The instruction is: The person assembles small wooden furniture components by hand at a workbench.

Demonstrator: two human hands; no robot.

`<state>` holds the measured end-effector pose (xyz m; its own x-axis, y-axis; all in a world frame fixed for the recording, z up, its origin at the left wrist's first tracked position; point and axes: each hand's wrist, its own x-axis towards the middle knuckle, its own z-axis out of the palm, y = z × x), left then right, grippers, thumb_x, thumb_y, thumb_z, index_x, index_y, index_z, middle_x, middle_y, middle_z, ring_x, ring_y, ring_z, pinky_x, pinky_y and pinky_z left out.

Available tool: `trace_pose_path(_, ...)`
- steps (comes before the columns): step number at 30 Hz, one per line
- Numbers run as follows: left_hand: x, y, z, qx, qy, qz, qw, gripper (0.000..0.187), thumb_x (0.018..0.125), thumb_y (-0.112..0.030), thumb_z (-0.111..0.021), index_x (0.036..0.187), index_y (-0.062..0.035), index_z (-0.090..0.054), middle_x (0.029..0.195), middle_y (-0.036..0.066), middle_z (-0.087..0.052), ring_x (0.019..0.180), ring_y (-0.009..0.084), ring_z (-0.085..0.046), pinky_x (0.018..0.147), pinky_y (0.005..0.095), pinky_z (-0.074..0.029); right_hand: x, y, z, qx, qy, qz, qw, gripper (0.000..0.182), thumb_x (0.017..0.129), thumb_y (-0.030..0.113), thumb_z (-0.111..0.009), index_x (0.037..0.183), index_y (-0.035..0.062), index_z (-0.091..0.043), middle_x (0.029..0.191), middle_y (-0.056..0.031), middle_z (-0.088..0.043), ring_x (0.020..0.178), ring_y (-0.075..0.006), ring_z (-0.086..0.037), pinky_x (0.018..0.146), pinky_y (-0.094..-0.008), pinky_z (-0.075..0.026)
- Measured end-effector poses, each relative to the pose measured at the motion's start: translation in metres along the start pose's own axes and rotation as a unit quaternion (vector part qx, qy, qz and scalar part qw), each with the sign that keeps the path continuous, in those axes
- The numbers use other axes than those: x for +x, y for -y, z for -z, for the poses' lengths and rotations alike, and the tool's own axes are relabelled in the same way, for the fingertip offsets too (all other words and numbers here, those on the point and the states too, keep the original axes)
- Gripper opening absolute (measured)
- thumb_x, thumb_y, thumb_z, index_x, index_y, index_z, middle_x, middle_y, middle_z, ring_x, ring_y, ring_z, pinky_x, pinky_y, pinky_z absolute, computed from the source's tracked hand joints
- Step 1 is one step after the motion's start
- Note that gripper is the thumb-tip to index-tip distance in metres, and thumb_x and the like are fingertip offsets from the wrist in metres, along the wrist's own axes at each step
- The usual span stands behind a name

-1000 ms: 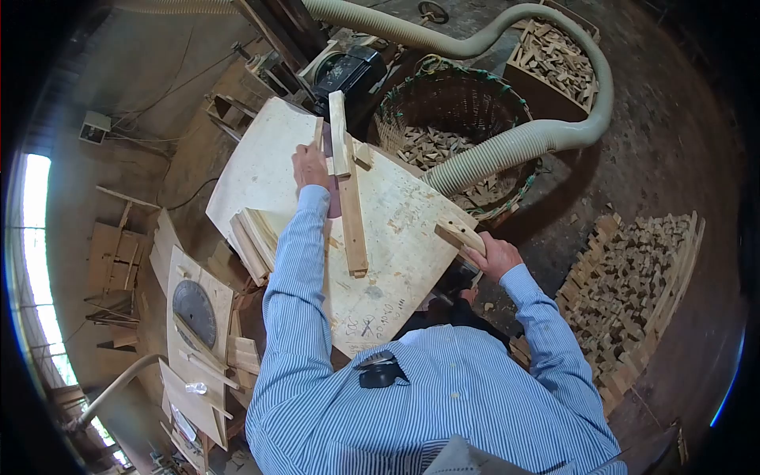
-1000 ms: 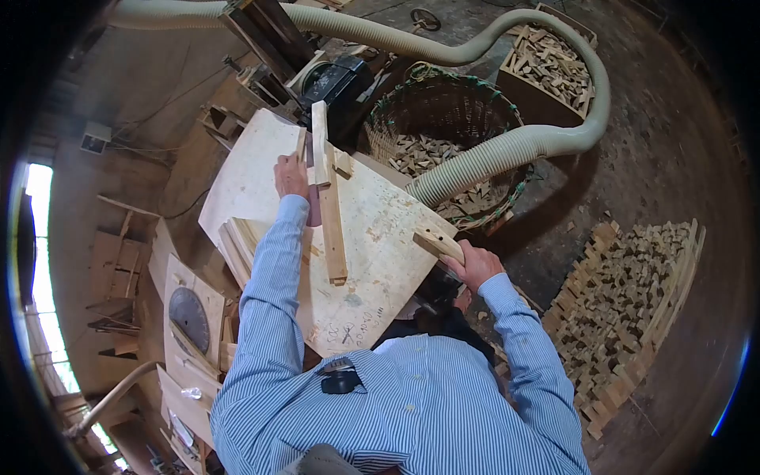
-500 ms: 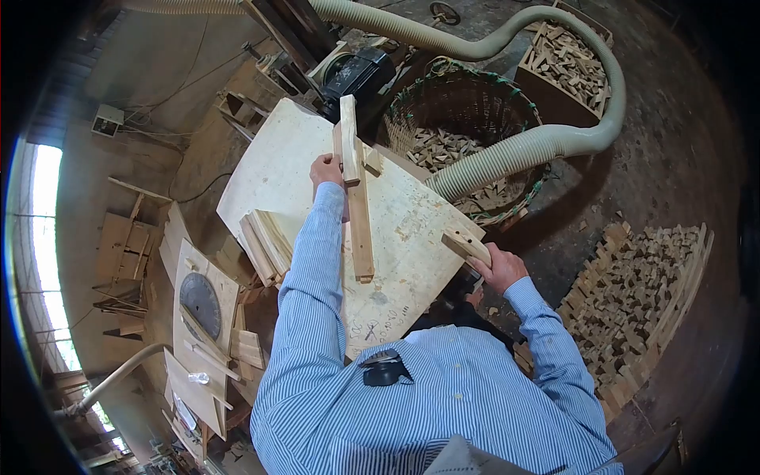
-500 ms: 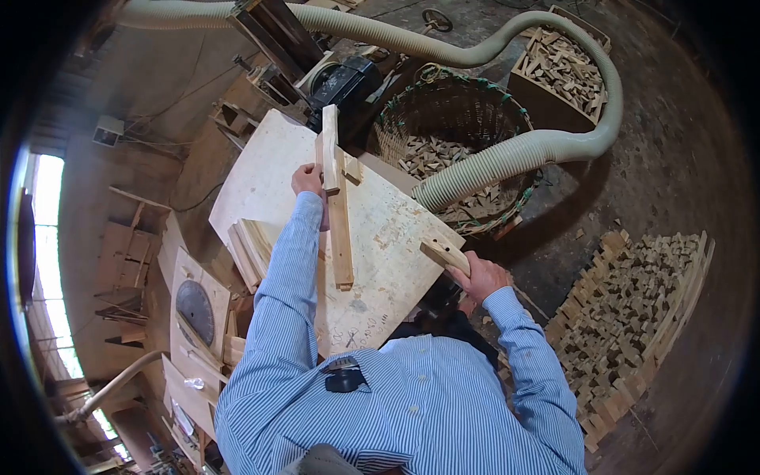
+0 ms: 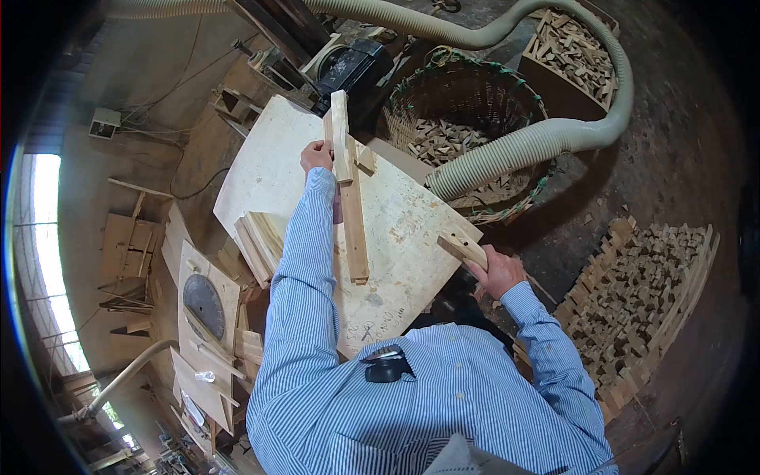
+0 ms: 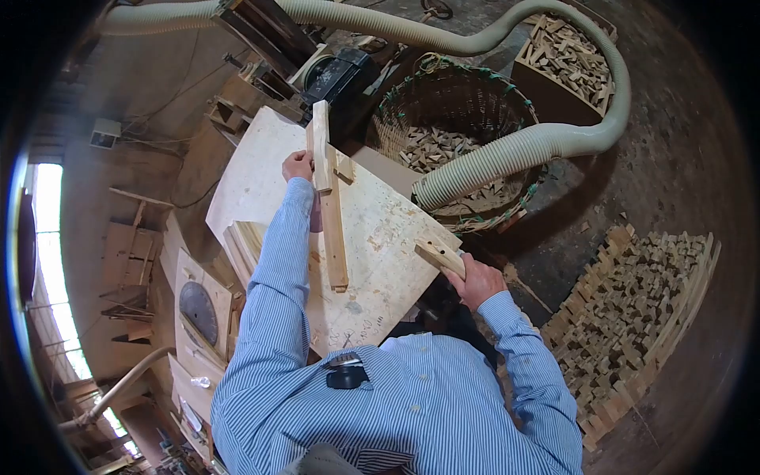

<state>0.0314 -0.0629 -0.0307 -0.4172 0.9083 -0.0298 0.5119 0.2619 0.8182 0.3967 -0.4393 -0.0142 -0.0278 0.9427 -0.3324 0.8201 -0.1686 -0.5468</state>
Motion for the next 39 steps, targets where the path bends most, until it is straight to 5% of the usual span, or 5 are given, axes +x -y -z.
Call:
trace_pose_path(26,0.001,-0.003,0.003,0.047,-0.079,-0.065,0.994,0.019,0.094,-0.016,-0.079,0.104,-0.0001,-0.081,0.087,0.012,-0.079,0.077,0.0181,-0.075,0.074,0.0331,-0.060,0.011,-0.022,-0.034,-0.022,-0.071,0.050,0.996,0.051,0.103,0.052,-0.061,0.118,0.0032,-0.058,0.088,-0.0244,-0.074,0.082,-0.0443,-0.074,0.075,-0.0546,-0.061)
trace_pose_path(39,0.014,0.012,-0.002,0.107,-0.099,-0.120,0.982,0.026,0.093,-0.027,-0.078,0.106,-0.0053,-0.082,0.099,0.018,-0.080,0.093,0.0311,-0.077,0.089,0.0418,-0.059,0.010,-0.025,-0.038,-0.003,-0.098,0.055,0.994,0.054,0.102,0.056,-0.061,0.115,0.0032,-0.059,0.092,-0.0253,-0.074,0.085,-0.0452,-0.074,0.077,-0.0547,-0.060)
